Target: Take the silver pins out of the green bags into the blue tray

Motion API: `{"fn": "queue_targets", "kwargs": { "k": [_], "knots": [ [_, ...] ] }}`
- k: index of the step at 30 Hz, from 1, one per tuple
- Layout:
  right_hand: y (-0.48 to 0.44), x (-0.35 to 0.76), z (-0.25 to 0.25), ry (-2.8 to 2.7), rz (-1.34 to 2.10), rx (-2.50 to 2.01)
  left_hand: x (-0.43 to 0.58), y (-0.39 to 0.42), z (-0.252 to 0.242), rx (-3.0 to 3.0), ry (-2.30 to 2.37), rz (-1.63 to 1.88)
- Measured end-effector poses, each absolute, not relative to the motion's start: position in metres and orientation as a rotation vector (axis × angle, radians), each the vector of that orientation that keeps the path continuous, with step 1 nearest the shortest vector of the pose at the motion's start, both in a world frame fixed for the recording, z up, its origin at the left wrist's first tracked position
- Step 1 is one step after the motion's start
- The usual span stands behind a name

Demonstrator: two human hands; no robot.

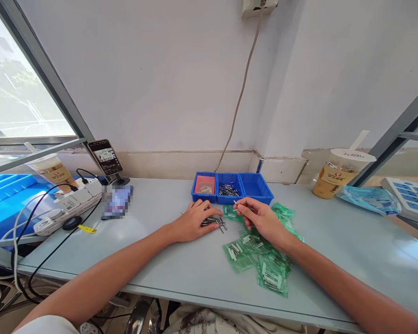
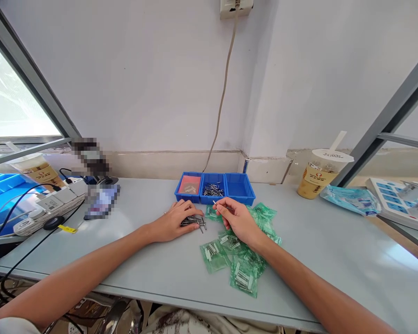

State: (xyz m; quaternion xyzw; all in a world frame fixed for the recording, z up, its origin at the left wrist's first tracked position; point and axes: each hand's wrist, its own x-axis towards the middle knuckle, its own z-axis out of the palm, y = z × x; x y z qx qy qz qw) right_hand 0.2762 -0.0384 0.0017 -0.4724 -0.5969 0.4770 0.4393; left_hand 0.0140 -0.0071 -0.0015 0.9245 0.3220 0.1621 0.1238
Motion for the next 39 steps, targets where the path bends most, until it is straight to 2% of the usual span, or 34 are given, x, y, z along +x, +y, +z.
{"fn": "queue_targets", "kwargs": {
  "k": [39],
  "knots": [
    [-0.0335, 0.2778, 0.0033, -1.437, 1.106, -1.171, 0.0127, -0.0042, -0.0040, 2.667, 0.836, 0.534]
  ]
}}
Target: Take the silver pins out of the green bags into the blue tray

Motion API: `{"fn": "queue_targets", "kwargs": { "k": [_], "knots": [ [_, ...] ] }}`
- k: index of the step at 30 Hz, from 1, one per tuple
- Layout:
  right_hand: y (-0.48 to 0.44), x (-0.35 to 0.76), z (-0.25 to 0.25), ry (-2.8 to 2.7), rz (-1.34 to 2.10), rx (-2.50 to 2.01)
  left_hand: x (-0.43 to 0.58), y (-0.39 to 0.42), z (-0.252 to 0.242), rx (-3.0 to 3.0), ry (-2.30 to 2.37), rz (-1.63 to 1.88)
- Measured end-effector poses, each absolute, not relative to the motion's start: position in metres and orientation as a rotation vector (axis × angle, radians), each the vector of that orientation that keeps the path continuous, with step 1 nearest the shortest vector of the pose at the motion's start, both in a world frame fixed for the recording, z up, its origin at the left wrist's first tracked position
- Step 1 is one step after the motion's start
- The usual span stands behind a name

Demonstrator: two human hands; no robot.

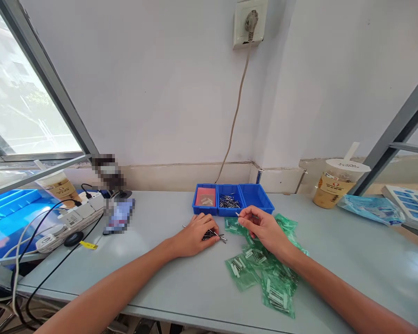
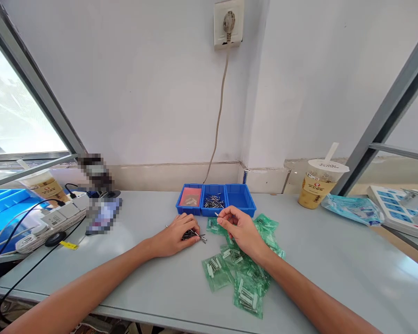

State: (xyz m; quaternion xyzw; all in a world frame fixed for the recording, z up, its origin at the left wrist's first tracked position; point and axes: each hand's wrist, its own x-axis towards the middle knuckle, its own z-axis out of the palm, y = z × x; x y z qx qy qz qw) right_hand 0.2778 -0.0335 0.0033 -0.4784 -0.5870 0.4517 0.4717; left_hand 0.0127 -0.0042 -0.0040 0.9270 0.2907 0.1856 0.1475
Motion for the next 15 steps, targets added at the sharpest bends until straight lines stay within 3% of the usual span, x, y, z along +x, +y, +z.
{"fn": "queue_targets", "kwargs": {
  "k": [15],
  "knots": [
    [-0.0409, 0.2764, 0.0106, -1.412, 1.270, -1.069, 0.0117, -0.0031, -0.0056, 2.664, 0.828, 0.542]
  ]
}}
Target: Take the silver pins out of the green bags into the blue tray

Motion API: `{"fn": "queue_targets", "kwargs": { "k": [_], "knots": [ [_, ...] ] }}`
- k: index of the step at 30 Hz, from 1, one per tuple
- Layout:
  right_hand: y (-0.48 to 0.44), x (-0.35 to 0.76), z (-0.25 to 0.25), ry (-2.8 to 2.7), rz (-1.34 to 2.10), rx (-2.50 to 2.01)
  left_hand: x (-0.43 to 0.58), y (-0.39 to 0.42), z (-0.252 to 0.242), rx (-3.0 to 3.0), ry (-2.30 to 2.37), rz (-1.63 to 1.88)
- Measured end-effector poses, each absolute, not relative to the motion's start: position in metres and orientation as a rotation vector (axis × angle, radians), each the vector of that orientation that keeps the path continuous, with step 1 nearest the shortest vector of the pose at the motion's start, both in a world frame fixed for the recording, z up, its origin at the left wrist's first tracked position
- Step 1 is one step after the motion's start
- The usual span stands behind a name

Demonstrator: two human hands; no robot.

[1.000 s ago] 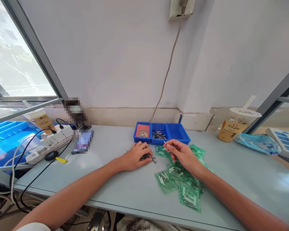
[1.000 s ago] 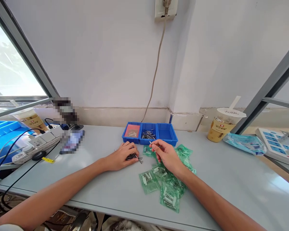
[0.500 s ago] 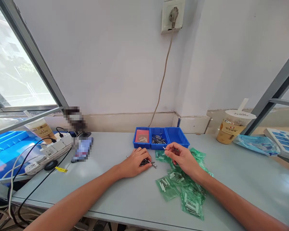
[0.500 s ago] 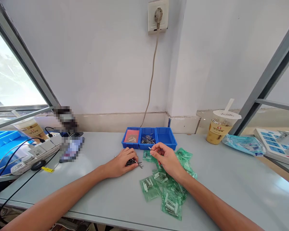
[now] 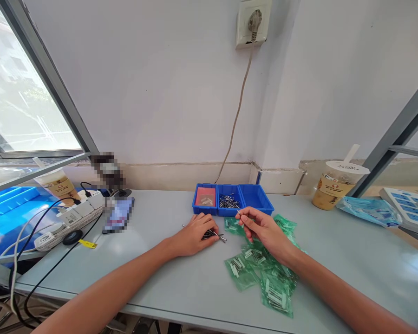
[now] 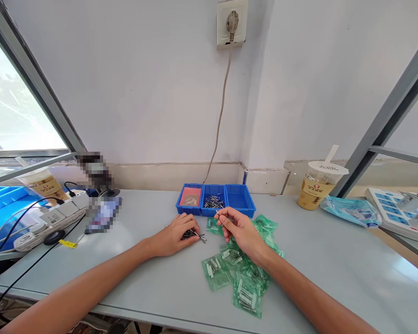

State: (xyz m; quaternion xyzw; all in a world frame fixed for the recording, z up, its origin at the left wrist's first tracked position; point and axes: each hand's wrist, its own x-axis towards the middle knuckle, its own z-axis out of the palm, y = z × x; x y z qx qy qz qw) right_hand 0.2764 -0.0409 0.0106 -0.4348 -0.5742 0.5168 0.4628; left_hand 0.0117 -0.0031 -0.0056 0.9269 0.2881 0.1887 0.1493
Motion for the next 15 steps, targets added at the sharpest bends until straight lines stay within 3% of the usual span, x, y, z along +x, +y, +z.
{"fn": "queue_targets", "kwargs": {
  "k": [8, 15],
  "knots": [
    [-0.0354, 0.2772, 0.0105, -1.459, 1.061, -1.145, 0.0130, -0.0040, -0.0035, 2.663, 0.838, 0.539],
    [-0.0406, 0.2762, 0.0148, -1.424, 1.167, -1.105, 0.0124, -0.0037, -0.0041, 2.656, 0.838, 0.540]
  ]
}}
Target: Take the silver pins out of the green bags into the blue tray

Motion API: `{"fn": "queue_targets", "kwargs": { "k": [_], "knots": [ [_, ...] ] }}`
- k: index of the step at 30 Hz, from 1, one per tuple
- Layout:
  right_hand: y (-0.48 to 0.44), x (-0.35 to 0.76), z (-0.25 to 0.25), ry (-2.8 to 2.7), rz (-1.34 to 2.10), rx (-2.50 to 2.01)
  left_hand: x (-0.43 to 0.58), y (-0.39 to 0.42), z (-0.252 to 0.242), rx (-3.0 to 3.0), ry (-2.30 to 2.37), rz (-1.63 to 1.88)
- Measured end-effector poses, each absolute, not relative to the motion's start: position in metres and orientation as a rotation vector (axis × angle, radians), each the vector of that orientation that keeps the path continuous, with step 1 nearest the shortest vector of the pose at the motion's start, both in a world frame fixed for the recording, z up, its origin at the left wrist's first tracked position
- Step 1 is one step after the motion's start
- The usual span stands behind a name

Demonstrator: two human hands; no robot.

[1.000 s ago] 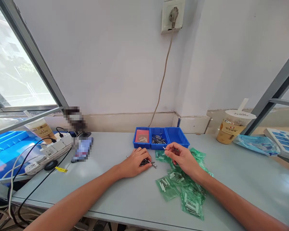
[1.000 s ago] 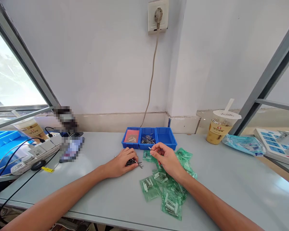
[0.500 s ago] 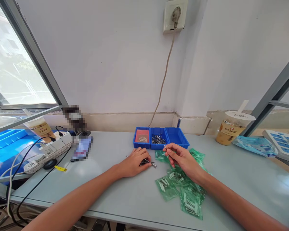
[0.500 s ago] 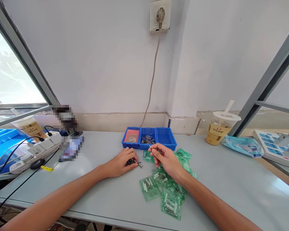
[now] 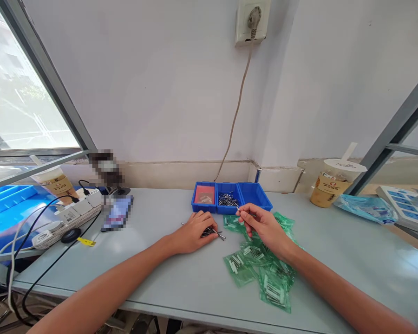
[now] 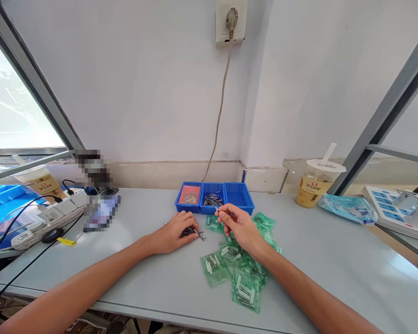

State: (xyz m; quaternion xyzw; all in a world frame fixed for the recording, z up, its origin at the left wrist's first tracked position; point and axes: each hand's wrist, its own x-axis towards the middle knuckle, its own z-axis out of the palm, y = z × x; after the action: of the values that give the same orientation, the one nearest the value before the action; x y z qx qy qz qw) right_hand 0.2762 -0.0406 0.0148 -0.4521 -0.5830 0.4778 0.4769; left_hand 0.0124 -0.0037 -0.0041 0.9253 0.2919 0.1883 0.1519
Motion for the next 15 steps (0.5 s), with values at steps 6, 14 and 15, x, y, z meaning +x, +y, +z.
{"fn": "queue_targets", "kwargs": {
  "k": [6, 14, 15],
  "knots": [
    [-0.0426, 0.2768, 0.0145, -1.359, 1.293, -1.029, 0.0128, -0.0044, -0.0027, 2.650, 0.842, 0.519],
    [-0.0398, 0.2768, 0.0119, -1.466, 1.068, -1.109, 0.0134, -0.0036, -0.0028, 2.663, 0.836, 0.529],
    [-0.0394, 0.2769, 0.0113, -1.483, 1.042, -1.114, 0.0134, -0.0037, -0.0026, 2.663, 0.835, 0.530]
  ]
}}
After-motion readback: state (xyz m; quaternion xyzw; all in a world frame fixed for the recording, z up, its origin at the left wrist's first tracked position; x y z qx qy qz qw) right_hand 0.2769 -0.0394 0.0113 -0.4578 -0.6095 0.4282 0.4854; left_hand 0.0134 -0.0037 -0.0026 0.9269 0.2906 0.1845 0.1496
